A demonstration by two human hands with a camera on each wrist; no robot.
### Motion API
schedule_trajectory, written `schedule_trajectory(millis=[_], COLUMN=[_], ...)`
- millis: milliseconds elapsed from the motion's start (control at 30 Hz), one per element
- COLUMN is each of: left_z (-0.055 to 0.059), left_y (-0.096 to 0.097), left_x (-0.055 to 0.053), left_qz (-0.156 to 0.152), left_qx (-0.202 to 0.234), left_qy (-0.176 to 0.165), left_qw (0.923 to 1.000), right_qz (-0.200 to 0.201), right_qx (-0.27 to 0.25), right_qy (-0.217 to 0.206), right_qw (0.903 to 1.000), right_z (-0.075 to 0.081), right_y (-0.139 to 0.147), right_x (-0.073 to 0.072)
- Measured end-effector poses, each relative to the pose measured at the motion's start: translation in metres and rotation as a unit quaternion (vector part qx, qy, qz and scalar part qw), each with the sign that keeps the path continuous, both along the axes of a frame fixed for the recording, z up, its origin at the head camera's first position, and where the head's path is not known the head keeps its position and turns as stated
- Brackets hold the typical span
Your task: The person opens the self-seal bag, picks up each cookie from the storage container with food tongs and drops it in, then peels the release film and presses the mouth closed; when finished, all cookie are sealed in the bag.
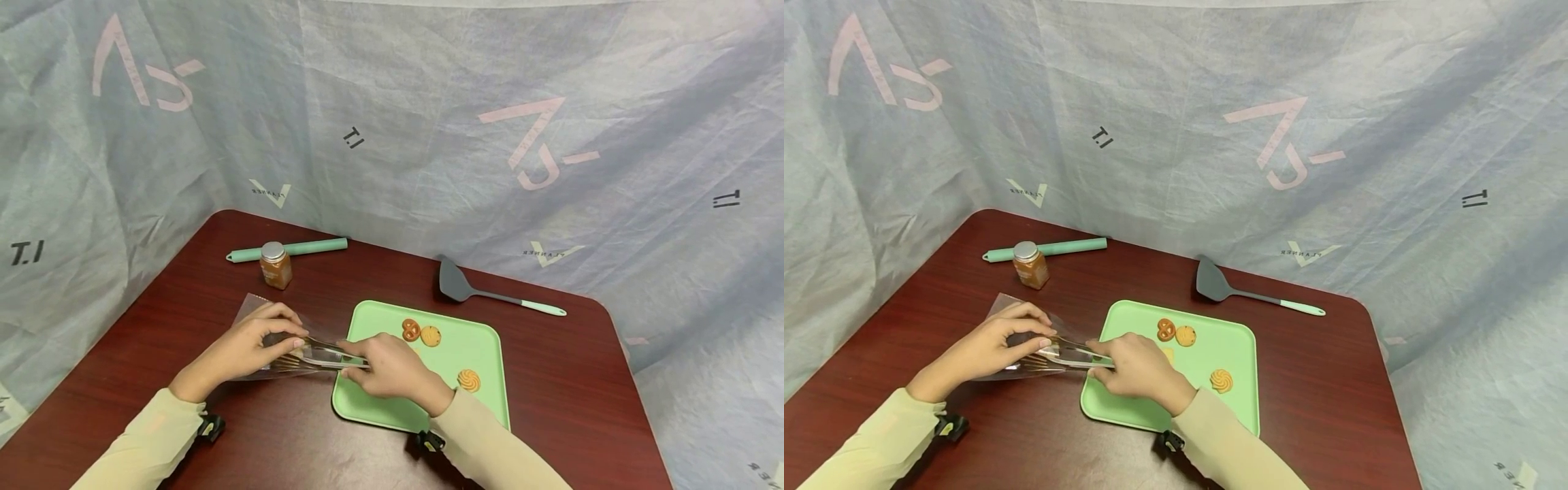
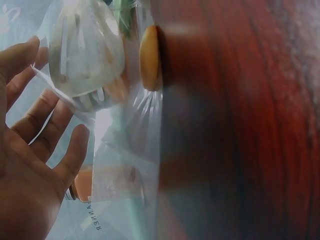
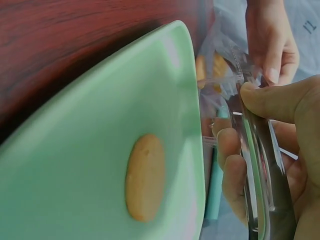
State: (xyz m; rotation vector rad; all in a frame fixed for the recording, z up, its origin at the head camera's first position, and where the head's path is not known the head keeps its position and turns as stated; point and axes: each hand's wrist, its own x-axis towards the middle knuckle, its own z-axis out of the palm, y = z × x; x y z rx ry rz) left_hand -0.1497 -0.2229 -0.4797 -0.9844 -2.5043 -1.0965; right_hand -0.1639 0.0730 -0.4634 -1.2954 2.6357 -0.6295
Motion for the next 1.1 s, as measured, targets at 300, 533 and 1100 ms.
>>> schedule_trajectory(millis=[300,533,1100], left_z=[0.002,0.005,-0.008], left_y=[0.002,0.004,0.000], left_x=[0.002,0.004,0.005], left_qz=[0.020,0.023,0.025], left_qx=[-0.012,-0.013,0.008], left_qy=[-0.008,0.000,0.000], left_qw=[0.9997,0.9997,0.9996], right_qz=[0.005,0.001,-0.027], right_qx=[0.028,0.051,-0.008], right_qy=[0.014,0.010,0.042], right_qw=[0.9995,0.9986,0.9987], right_z=[0.004,0.008,0.007], right_y=[-0.010,-0.016,0.052], right_x=[0.000,0.000,0.015])
